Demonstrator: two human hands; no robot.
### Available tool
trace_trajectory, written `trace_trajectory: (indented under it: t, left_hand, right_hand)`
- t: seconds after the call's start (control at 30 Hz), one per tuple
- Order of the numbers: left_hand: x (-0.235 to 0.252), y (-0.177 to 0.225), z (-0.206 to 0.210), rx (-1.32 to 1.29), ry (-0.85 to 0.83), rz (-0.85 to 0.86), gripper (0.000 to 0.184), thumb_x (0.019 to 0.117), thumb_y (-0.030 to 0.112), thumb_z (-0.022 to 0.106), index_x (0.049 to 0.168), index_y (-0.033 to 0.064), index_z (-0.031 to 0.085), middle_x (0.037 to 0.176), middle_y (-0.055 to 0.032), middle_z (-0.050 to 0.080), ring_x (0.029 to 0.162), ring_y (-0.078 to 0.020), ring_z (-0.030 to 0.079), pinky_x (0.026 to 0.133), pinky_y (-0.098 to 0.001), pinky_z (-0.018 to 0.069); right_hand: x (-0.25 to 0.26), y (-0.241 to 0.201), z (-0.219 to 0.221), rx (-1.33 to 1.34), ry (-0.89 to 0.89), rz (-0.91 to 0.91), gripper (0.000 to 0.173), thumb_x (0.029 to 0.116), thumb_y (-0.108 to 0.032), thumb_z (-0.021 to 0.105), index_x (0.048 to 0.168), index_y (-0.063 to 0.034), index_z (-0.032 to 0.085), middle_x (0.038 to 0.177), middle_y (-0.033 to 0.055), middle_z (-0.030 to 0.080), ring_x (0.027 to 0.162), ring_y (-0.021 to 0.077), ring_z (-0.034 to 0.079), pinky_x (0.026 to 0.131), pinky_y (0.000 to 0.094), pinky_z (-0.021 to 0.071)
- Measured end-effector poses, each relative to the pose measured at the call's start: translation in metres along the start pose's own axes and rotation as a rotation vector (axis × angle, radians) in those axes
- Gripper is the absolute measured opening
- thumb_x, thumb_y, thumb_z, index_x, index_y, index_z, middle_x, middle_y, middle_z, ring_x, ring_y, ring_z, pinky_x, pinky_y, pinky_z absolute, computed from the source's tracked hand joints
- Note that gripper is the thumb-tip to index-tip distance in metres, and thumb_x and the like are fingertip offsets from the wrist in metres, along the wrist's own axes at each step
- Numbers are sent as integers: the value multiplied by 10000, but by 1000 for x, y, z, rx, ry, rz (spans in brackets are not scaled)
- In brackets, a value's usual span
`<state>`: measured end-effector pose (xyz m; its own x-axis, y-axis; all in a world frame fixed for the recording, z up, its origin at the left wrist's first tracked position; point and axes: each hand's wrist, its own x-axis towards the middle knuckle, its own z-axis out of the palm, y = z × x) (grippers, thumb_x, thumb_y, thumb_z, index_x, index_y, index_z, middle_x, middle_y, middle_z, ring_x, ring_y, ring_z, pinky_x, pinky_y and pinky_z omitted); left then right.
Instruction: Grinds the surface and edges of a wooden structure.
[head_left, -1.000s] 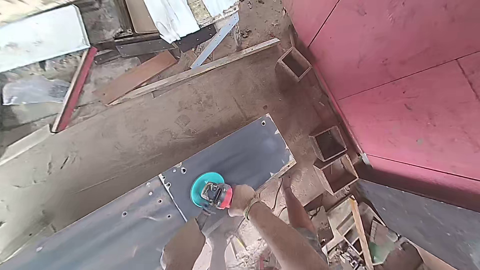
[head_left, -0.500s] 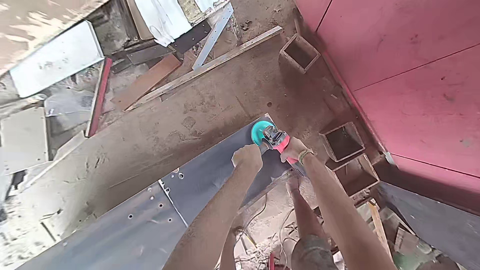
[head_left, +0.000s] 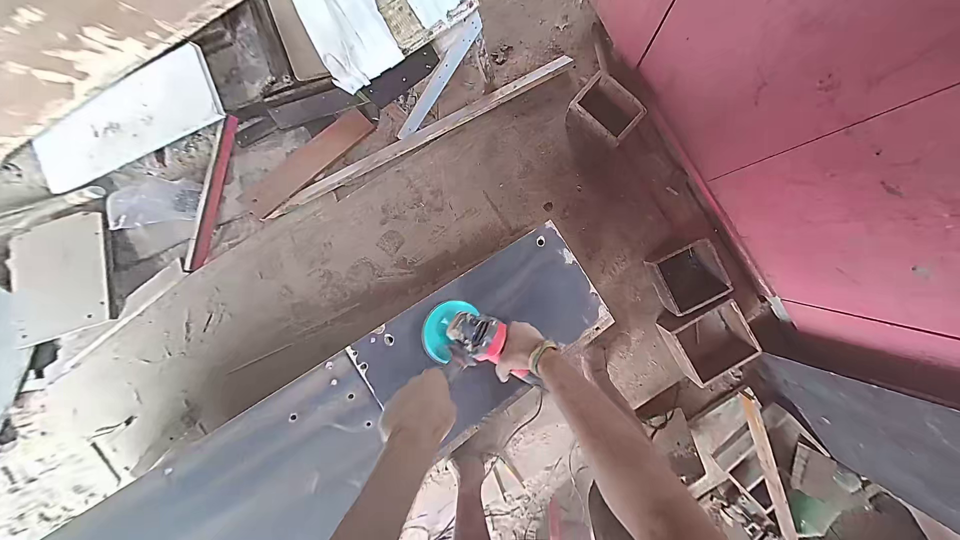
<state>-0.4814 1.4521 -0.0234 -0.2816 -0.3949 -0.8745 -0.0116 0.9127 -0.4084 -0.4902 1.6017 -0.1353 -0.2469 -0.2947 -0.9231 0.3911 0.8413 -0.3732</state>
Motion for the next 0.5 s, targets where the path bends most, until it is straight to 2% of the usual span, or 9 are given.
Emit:
trace_trajectory:
  t: [0.17,0.3,0.4,0.47,0.5]
  left_hand:
    - [12,-83,77,-186,10,-124,461,883,325,733,1234,39,644,1177,-225,707,1082,-401,705,829,-626,573]
    - [17,-105,129,-390,19,-153,503,874,284,739,1263,-13,618,1148,-272,701,1102,-443,686,885,-660,540]
    - [23,-68,126,-361,35,-45,486,907,329,724,1272,16,651,1185,-259,709,1121,-437,689,911,-665,535]
    - [25,-22,100,-259,48,72,505,934,370,667,1340,70,636,1234,-228,702,1131,-428,685,895,-669,541]
    - [22,6,77,-205,47,102,485,945,386,638,1338,102,640,1228,-200,711,1117,-405,697,876,-649,556]
  right_hand:
    - [0,-67,56,-146,-34,-180,471,703,-304,851,1075,-51,713,1056,173,736,985,365,722,792,648,581]
    - [-7,-85,73,-225,-102,-238,482,781,-320,820,1132,-16,689,1118,203,720,1038,382,713,803,646,579]
    - [-27,-49,48,-184,-60,-180,495,797,-329,816,1157,-14,690,1156,218,712,1075,405,697,841,667,565]
    - [-38,-5,18,-122,3,-83,518,788,-369,812,1174,-42,699,1158,204,720,1081,405,696,865,685,556]
    - [-39,19,2,-93,45,-22,535,763,-387,819,1171,-61,704,1145,191,727,1078,396,699,874,682,557]
